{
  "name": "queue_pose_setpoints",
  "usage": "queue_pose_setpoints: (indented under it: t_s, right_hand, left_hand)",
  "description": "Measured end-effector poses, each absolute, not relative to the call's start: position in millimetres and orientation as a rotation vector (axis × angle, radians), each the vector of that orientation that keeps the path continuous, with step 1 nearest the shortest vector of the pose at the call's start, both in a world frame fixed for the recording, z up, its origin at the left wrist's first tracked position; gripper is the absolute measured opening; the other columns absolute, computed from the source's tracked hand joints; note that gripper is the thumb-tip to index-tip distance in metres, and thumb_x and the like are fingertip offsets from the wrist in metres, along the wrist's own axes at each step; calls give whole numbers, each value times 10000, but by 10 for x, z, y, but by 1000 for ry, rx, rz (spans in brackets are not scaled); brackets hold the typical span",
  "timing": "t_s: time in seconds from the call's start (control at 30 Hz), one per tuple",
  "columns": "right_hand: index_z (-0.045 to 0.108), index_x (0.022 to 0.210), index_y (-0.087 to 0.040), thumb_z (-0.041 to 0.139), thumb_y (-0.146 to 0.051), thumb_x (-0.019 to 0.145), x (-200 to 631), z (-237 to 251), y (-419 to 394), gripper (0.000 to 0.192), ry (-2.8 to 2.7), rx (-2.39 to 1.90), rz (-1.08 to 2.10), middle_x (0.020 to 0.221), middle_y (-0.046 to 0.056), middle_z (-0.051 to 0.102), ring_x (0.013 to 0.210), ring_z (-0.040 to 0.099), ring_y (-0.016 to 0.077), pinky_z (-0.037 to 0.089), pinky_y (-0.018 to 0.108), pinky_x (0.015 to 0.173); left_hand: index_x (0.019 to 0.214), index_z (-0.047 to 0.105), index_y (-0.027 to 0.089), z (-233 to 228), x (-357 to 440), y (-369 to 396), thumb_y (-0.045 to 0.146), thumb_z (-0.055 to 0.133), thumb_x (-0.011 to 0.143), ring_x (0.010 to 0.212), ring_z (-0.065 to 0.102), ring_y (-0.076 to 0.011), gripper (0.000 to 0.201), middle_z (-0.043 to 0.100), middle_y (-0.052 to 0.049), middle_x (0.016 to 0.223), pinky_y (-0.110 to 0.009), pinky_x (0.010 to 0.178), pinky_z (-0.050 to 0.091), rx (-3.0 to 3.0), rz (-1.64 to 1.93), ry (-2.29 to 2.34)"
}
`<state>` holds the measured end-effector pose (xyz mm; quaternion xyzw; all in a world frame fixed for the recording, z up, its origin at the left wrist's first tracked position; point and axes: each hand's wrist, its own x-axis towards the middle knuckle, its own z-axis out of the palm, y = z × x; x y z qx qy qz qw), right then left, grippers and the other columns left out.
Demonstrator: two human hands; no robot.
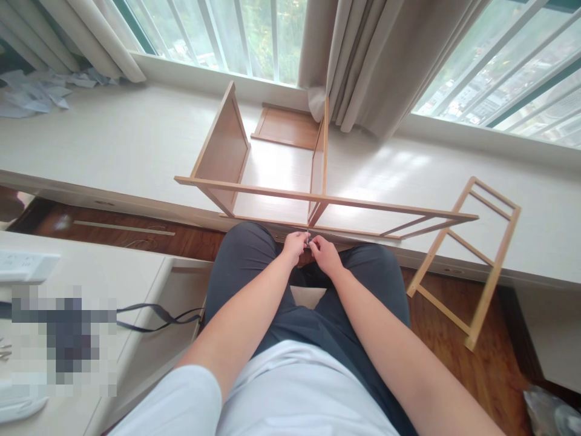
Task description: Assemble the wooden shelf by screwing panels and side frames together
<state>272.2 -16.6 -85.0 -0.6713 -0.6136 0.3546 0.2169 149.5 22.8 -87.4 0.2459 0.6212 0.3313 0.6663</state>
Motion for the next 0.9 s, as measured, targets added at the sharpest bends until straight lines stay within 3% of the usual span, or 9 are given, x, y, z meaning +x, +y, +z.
queue_pose_setpoints:
  t_s: [0.3, 0.9]
  right_hand:
    - [580, 811, -229, 486, -315, 913, 2736, -906, -145, 163, -1614, -1843, 1087, 628, -24, 636, 614, 584, 153, 422, 251, 646]
    - [538, 807, -203, 458, -291, 915, 2705, -1107, -82, 161, -1381, -1779, 1444, 574, -32, 614, 432, 502, 95, 403, 185, 458]
  left_hand:
    - [836, 700, 127, -888, 1491, 236, 210, 613, 831, 526, 459, -69, 120, 591, -17, 710, -180, 440, 277, 575, 757, 1424]
    - [736, 657, 135, -924, 1492, 246, 234, 670, 811, 517, 501, -81, 125, 584, -5, 646, -192, 463, 321, 610, 778, 1459]
